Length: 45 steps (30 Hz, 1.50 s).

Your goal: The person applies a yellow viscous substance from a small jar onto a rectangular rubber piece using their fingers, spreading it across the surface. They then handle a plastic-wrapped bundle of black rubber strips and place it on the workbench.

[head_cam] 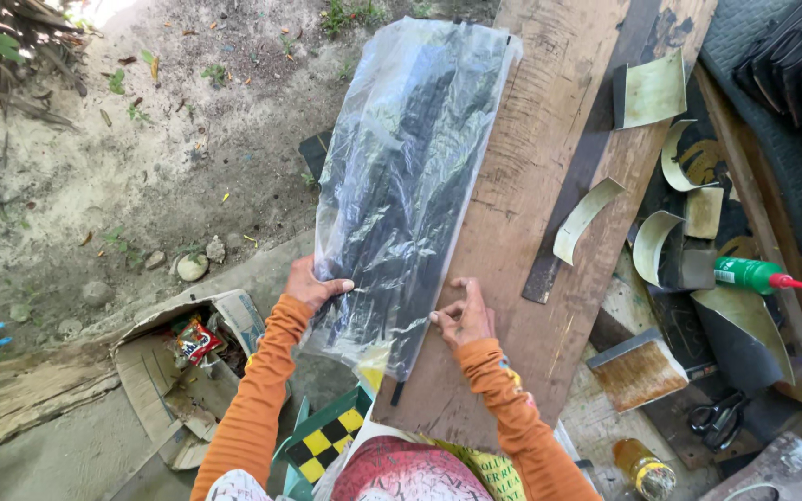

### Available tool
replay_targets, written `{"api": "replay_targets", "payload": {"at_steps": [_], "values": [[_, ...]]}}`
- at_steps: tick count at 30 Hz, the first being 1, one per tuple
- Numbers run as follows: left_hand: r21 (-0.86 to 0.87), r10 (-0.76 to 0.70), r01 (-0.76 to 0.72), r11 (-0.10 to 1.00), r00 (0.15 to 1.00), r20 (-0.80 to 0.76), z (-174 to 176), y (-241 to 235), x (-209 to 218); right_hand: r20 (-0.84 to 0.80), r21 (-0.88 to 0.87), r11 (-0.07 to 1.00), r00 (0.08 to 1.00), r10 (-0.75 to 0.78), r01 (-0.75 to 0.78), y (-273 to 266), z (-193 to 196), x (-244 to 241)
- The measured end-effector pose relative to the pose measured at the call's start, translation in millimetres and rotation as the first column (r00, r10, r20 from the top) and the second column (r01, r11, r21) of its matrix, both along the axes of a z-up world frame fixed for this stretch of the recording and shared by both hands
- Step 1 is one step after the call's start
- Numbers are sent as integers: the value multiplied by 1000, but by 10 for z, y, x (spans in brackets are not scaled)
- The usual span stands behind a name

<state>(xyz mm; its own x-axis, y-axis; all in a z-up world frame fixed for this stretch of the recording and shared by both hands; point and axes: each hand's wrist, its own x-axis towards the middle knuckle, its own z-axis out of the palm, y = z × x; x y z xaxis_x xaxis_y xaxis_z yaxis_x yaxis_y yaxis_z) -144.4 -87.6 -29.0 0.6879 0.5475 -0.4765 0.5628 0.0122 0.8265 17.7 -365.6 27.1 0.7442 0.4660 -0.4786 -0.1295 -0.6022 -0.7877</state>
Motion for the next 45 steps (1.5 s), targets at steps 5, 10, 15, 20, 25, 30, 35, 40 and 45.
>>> {"api": "replay_targets", "payload": {"at_steps": [5, 10, 15, 20, 25, 30, 35, 40, 45], "values": [[-13, 18, -19, 1000, 1000, -25, -50, 62, 23, 579, 40, 976, 801, 151, -213, 421, 87, 852], [-130, 59, -60, 990, 998, -11, -60, 0, -35, 697, -436, 802, 410, 588, -409, 1192, -203, 2069], [-184, 56, -61, 981, 998, -35, -68, -82, -76, 539, -389, 840, 647, 540, -377, 1308, -451, 2498], [6, 49, -49, 999, 999, -7, -48, -58, -32, 560, -417, 835, 622, 547, -359, 1420, -553, 2738], [-37, 70, -69, 997, 997, 13, -50, -51, 9, 480, -492, 791, 644, 596, -364, 1636, -296, 3223], [63, 2, 6, 998, 992, -128, 221, -25, 44, 843, 115, 962, 537, 38, -248, 1165, -58, 3166], [899, -74, -25, 436, 995, 64, 757, -132, -68, 427, 447, 884, 837, -343, 135, -682, -74, 1880], [296, 556, -491, 819, 805, -204, 602, -1073, 223, 651, -122, 992, 758, 50, 40, -2270, 112, -612], [-150, -82, 139, 979, 939, 333, 256, -2350, 966, -223, -49, 865, 838, -497, 500, -2602, 436, -1572]]}}
